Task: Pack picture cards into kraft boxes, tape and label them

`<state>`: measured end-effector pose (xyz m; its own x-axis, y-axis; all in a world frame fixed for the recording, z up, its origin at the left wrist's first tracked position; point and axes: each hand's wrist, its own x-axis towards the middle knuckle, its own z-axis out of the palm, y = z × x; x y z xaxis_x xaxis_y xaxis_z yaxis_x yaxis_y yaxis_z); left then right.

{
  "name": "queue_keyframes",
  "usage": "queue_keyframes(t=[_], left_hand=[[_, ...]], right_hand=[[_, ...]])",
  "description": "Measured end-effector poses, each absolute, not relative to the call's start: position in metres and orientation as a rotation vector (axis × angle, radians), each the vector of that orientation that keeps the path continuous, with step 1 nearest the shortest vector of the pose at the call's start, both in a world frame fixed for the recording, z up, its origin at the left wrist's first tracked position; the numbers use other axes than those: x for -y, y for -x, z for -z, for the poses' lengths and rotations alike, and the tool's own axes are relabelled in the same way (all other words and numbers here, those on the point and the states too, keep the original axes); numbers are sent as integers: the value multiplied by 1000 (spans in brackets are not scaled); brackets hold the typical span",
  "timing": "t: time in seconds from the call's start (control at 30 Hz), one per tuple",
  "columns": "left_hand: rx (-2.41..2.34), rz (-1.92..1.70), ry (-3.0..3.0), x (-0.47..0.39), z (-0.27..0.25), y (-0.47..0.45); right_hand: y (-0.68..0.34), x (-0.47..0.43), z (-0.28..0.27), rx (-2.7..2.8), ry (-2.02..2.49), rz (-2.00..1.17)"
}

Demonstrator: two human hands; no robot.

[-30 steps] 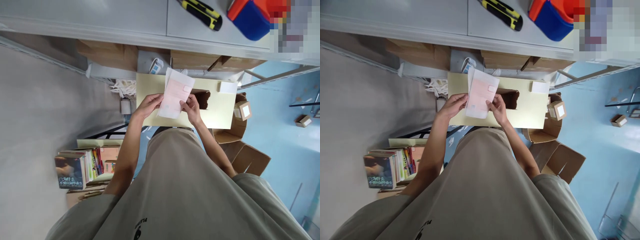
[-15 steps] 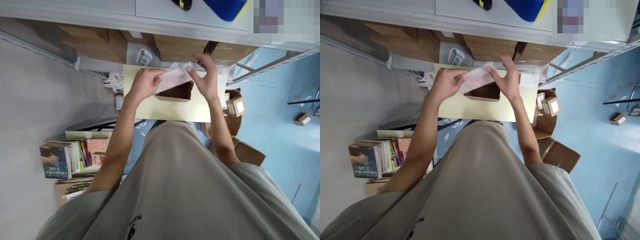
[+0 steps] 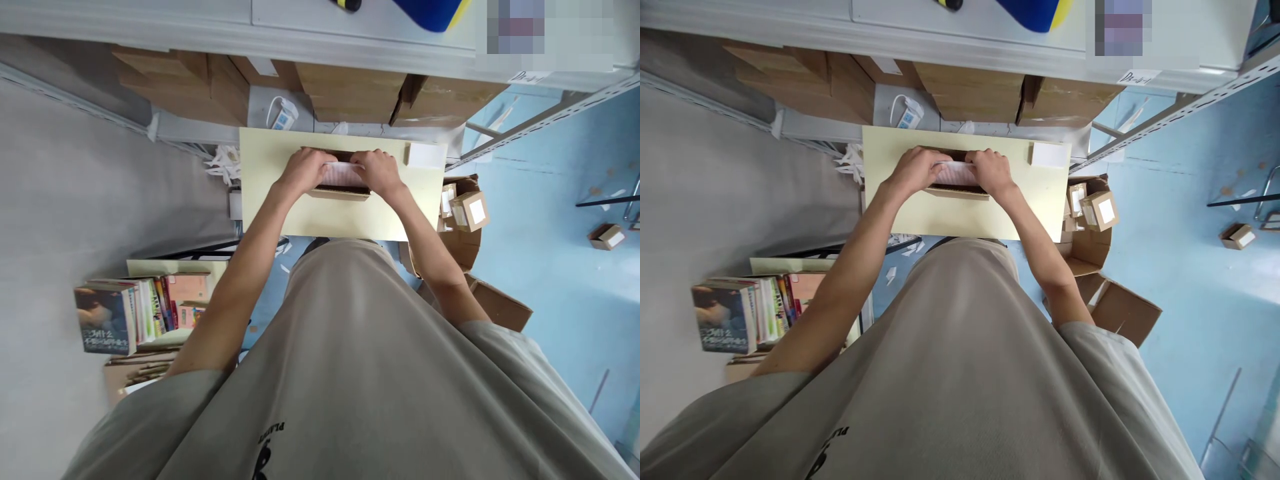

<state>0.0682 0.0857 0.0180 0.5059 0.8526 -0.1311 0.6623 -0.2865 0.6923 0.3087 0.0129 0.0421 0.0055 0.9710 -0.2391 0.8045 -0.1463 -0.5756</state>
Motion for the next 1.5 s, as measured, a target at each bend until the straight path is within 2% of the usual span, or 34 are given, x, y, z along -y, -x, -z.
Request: queue_keyframes(t=[0.33,0.67,0.77,0.9,1.03,1.17,1.5], left_hand=[[-1098,128,-2214,-80,-3,-81],[-1182,238,-2107,-71,32,-86],[-1213,168,-2035,-60,23,-78],[-1239,-272,-1992,-38,-2,-39],[-1502,-599,-1745,-26,-8,8],[-1546,-564,-1627,-31,8,24],[-1182,-265,-1820,-47,18,-1]], right_hand=[[-288,-13,-6,1952,2090,-881],[-263,-19,22,1922,2209,-844],[-270,-5,13,1893,2129,-877],[-302,35,-8,1747,1938,-736],[-342,70,-10,1472,1957,-598],[-363,71,6,1353,2001,-736],[-333,34,24,1590,1796,-1110]])
